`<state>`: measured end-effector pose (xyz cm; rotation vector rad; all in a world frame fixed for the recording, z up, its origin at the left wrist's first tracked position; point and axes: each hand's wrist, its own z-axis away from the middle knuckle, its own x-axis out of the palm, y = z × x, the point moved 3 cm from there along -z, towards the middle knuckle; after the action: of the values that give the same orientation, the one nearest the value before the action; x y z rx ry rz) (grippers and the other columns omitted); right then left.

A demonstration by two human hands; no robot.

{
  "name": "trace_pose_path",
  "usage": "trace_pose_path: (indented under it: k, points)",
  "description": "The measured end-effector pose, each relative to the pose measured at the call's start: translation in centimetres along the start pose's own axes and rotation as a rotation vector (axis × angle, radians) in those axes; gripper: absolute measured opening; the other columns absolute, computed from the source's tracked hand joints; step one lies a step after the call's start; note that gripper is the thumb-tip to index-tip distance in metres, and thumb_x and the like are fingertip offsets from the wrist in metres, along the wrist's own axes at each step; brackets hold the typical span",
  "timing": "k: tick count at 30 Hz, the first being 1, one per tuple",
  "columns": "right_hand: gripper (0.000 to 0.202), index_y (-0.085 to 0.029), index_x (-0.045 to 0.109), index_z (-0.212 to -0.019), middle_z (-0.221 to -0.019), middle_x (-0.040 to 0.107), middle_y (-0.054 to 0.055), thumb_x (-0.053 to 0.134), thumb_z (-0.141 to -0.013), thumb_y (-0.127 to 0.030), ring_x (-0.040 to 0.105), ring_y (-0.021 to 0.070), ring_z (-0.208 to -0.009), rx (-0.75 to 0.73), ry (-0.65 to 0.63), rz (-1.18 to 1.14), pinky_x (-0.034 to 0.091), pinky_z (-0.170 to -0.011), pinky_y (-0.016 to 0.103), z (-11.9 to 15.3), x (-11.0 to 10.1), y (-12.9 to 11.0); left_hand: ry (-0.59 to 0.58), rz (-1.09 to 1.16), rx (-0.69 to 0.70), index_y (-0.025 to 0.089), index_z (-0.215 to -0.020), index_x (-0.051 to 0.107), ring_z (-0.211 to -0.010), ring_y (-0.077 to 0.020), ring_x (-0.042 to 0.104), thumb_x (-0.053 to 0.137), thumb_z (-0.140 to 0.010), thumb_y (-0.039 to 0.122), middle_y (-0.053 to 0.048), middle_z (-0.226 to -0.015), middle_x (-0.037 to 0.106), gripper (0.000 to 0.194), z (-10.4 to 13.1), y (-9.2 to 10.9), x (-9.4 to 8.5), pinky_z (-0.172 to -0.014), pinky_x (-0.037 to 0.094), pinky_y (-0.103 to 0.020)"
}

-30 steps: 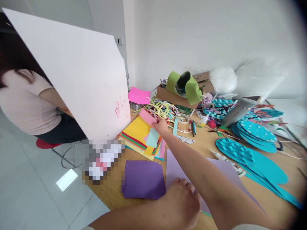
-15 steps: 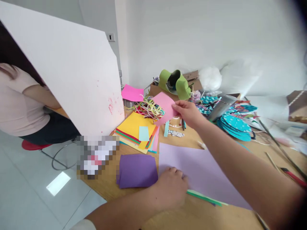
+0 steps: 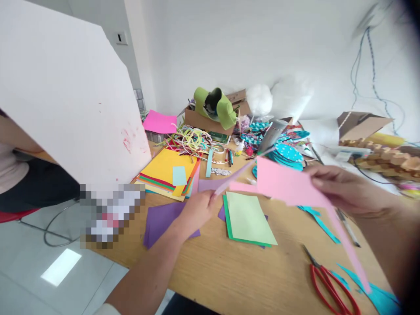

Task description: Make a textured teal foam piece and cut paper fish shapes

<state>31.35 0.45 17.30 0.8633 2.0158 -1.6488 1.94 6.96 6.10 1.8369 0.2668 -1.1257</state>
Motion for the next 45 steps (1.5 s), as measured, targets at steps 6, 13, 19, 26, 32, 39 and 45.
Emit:
trace_pose_path:
  k: [6, 13, 19, 26, 32, 39, 45]
  points:
    - [0.038, -0.018, 0.072, -0.087, -0.073, 0.066, 0.003, 0.055, -0.085, -0.051, 0.058, 0.0157, -0.065, 0.15, -0.645, 0.009, 0.044, -0.057, 0.027, 1.7, 7.7, 5.0, 0.181, -0.088, 0.005, 0.016, -0.112, 0.06, -0.086, -0.0217, 0.067, 0.034, -0.097, 0.021, -0.009, -0.09, 0.07, 0.031, -0.2, 0.1, -2.7, -0.075, 0.049, -0.03]
    - [0.032, -0.023, 0.073, -0.091, -0.073, 0.07, 0.004, 0.052, -0.082, -0.045, 0.062, 0.0186, -0.062, 0.096, -0.557, 0.321, 0.047, -0.055, 0.029, 1.0, 10.9, 9.2, 0.244, -0.233, 0.262, 0.013, -0.122, 0.054, -0.115, -0.0221, 0.056, 0.036, -0.088, 0.005, -0.012, -0.122, 0.063, 0.039, 2.5, 2.6, -3.7, -0.1, 0.046, -0.041]
    - [0.033, -0.023, 0.074, -0.09, -0.1, 0.072, 0.013, 0.055, -0.08, -0.048, 0.065, 0.0323, -0.099, -0.102, -0.237, 0.456, 0.05, -0.086, 0.051, 0.4, 9.9, 7.3, 0.327, -0.321, 0.357, 0.014, -0.124, 0.052, -0.119, -0.0222, 0.055, 0.035, -0.089, 0.005, -0.011, -0.124, 0.062, 0.04, 3.5, 3.0, -5.6, -0.101, 0.046, -0.045]
    - [0.08, -0.019, 0.067, -0.111, -0.097, 0.074, 0.017, 0.007, -0.09, -0.068, 0.073, 0.0291, -0.08, 0.343, -0.466, -0.523, 0.059, -0.069, 0.047, 0.8, 8.8, 2.4, 0.355, -0.453, 0.445, 0.012, -0.131, 0.048, -0.128, -0.0235, 0.048, 0.034, -0.091, 0.007, -0.013, -0.131, 0.058, 0.043, 7.2, 2.9, -7.7, -0.107, 0.042, -0.045]
    - [0.057, -0.019, 0.058, -0.125, -0.109, 0.07, 0.015, 0.056, -0.084, -0.058, 0.072, 0.0237, -0.082, 0.347, -0.58, -0.416, 0.061, -0.071, 0.041, 2.8, 12.3, -0.2, 0.366, -0.538, 0.445, 0.017, -0.144, 0.034, -0.134, -0.0274, 0.04, 0.035, -0.085, 0.002, -0.013, -0.132, 0.058, 0.061, 13.9, -0.3, -5.8, -0.107, 0.042, -0.049]
    - [0.05, -0.013, 0.067, -0.094, -0.08, 0.072, 0.008, 0.071, -0.071, -0.057, 0.067, 0.0152, -0.064, 0.286, -0.406, -0.439, 0.058, -0.063, 0.031, -0.3, 13.8, -2.1, 0.204, -0.613, 0.407, 0.015, -0.141, 0.041, -0.135, -0.027, 0.039, 0.037, -0.069, -0.005, -0.011, -0.128, 0.061, 0.074, 18.7, -4.5, -3.1, -0.109, 0.039, -0.047]
    - [0.022, -0.016, 0.068, -0.091, -0.087, 0.072, 0.006, 0.056, -0.089, -0.034, 0.068, 0.0144, -0.073, 0.121, -0.443, 0.004, 0.055, -0.067, 0.026, -6.0, 20.7, -4.0, -0.029, -0.585, 0.249, 0.02, -0.136, 0.049, -0.137, -0.0314, 0.034, 0.057, -0.077, 0.013, -0.009, -0.14, 0.052, 0.06, 19.6, -5.8, -1.8, -0.114, 0.028, -0.054]
